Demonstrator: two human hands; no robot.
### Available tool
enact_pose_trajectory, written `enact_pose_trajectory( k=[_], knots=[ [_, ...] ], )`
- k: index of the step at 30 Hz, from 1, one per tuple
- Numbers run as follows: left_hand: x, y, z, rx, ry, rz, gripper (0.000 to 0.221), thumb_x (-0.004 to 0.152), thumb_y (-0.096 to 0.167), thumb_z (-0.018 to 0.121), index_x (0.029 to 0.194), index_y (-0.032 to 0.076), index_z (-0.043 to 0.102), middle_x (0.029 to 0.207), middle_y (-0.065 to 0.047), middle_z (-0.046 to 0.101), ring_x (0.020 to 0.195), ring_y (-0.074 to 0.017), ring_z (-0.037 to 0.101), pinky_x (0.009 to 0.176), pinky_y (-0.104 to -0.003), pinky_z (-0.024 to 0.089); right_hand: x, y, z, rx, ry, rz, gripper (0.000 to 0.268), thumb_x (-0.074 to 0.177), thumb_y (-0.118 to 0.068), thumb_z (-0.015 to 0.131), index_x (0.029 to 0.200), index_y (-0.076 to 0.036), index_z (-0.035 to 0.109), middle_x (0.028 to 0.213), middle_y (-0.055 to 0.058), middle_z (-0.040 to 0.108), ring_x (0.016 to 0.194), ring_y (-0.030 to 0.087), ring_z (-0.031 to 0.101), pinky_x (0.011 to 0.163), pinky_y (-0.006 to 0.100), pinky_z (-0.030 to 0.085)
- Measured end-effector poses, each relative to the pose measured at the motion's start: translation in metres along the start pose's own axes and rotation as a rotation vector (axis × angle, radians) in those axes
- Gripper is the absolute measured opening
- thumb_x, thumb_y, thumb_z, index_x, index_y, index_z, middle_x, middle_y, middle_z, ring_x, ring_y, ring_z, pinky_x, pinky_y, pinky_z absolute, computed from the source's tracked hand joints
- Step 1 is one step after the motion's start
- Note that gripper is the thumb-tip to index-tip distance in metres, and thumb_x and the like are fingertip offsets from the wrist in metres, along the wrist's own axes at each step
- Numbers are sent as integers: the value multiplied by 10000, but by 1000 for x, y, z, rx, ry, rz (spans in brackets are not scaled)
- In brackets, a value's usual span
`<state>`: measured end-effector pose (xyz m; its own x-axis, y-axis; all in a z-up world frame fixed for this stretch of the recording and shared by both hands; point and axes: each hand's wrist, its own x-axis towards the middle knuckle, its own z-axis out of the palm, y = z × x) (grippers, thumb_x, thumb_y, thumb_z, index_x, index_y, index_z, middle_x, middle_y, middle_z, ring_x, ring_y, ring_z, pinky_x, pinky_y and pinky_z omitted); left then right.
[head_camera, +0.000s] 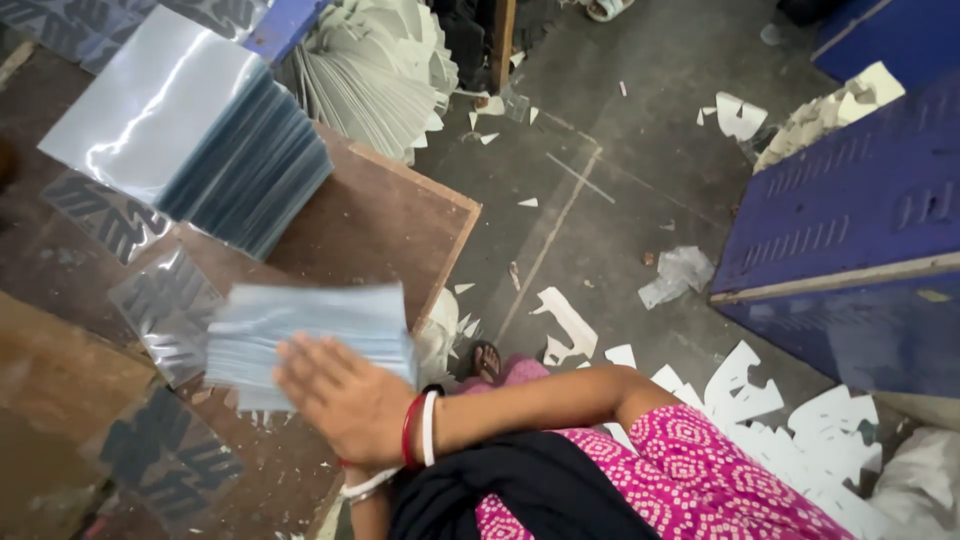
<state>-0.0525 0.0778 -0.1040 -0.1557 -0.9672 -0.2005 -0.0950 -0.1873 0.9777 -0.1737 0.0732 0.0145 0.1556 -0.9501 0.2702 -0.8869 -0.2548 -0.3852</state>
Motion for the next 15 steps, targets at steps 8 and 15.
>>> enact_pose_trajectory(
  k=[8,15],
  knots=[
    [29,30,14,-518,86,-218,513,1016,259,618,1475,82,471,1481,-89,478,1305,-231,520,1091,-379,427,-43,-14,71,278,51,-245,593,1042,-232,587,1613,-166,439,1640,111,477,1403,265,542,1259,423,375],
    [35,30,16,-546,238,-500,489,973,256,667,1382,5,576,1312,-110,647,1159,-251,634,995,-422,509,-68,89,43,755,331,482,961,880,-395,813,1580,-14,275,1593,207,416,1485,365,410,1232,452,324]
  ],
)
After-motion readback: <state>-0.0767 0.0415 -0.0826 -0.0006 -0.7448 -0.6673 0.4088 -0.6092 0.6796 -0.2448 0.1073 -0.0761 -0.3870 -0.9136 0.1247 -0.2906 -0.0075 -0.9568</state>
